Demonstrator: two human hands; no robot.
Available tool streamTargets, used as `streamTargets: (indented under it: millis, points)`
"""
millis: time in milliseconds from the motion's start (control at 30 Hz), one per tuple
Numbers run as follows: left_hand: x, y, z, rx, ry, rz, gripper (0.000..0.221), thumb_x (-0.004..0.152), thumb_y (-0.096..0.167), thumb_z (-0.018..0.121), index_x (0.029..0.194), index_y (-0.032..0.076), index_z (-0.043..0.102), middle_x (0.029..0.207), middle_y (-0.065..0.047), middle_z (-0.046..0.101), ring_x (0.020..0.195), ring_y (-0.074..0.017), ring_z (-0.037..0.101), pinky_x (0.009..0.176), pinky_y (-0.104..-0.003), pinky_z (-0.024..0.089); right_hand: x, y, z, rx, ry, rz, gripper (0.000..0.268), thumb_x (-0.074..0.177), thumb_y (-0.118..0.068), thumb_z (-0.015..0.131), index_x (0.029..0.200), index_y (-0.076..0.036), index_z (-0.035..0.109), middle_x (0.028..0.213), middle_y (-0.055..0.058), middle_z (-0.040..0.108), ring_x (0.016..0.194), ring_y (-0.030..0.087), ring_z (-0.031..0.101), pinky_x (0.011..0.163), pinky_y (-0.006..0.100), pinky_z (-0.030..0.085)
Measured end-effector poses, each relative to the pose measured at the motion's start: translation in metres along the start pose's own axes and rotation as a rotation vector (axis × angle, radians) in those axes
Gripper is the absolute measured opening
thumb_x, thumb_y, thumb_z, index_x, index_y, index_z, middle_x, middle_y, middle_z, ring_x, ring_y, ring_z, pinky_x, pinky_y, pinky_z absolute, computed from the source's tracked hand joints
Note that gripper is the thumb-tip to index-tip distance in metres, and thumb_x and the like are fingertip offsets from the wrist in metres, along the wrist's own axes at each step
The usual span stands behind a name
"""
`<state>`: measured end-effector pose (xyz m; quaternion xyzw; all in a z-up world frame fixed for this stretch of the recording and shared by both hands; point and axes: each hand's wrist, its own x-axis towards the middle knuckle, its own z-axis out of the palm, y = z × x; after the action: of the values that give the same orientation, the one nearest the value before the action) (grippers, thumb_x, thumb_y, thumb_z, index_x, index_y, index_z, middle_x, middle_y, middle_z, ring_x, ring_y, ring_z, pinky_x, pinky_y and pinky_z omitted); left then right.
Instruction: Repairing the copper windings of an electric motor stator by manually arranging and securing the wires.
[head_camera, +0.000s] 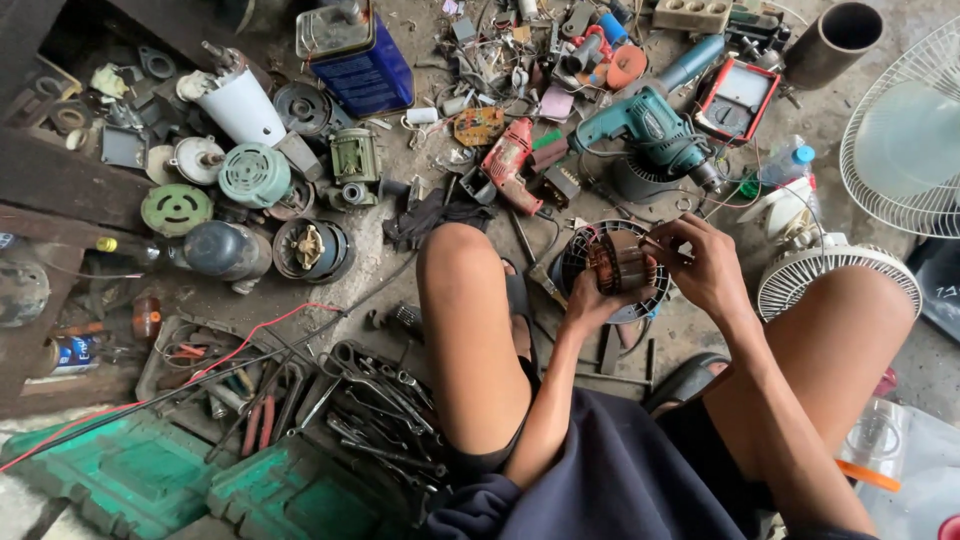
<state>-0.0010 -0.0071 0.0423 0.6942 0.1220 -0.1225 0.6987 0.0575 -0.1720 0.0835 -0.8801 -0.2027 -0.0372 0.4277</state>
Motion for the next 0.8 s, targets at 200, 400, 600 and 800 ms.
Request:
streamTargets:
  millis: [200, 400, 600, 800]
  points:
    - [-0.002, 0.001, -0.005, 0.001, 0.016, 0.003, 0.066, 0.059, 0.044, 0.094, 0.113, 0.010, 0.078, 0.108, -0.016, 0.076, 0.111, -0.0336, 0.071, 0.096, -0.043, 0.055, -0.003, -0.021, 0.002, 0.022, -0.082, -0.001, 0.013, 0.094, -0.008, 0.072, 0.107, -0.012, 0.072, 0.086, 0.012, 0.066, 0.087, 0.037, 0.071, 0.076, 0.043, 0.055]
    - [0.008, -0.031, -0.006, 0.047, 0.042, 0.011, 0.060, 0.063, 0.038, 0.091, 0.111, 0.007, 0.077, 0.105, -0.019, 0.075, 0.110, -0.0364, 0.070, 0.093, -0.046, 0.054, -0.005, -0.014, 0.006, 0.013, -0.223, 0.113, 0.025, 0.099, -0.015, 0.065, 0.121, -0.006, 0.057, 0.092, 0.025, 0.070, 0.091, 0.049, 0.070, 0.081, 0.056, 0.054]
    - [0.015, -0.048, -0.005, 0.105, 0.066, 0.020, 0.052, 0.067, 0.031, 0.086, 0.108, 0.001, 0.075, 0.100, -0.023, 0.074, 0.108, -0.0407, 0.070, 0.089, -0.050, 0.053, -0.009, -0.008, 0.016, -0.113, -0.193, 0.025, 0.025, 0.097, -0.020, 0.069, 0.112, -0.006, 0.055, 0.096, 0.024, 0.062, 0.089, 0.052, 0.067, 0.079, 0.056, 0.055]
    - [0.021, -0.056, -0.002, 0.109, 0.066, 0.047, 0.049, 0.068, 0.026, 0.084, 0.107, -0.001, 0.074, 0.099, -0.026, 0.072, 0.106, -0.0447, 0.069, 0.089, -0.052, 0.053, -0.006, -0.008, 0.028, -0.154, -0.179, 0.072, 0.029, 0.092, -0.019, 0.075, 0.106, -0.003, 0.056, 0.091, 0.020, 0.059, 0.088, 0.047, 0.067, 0.078, 0.053, 0.054]
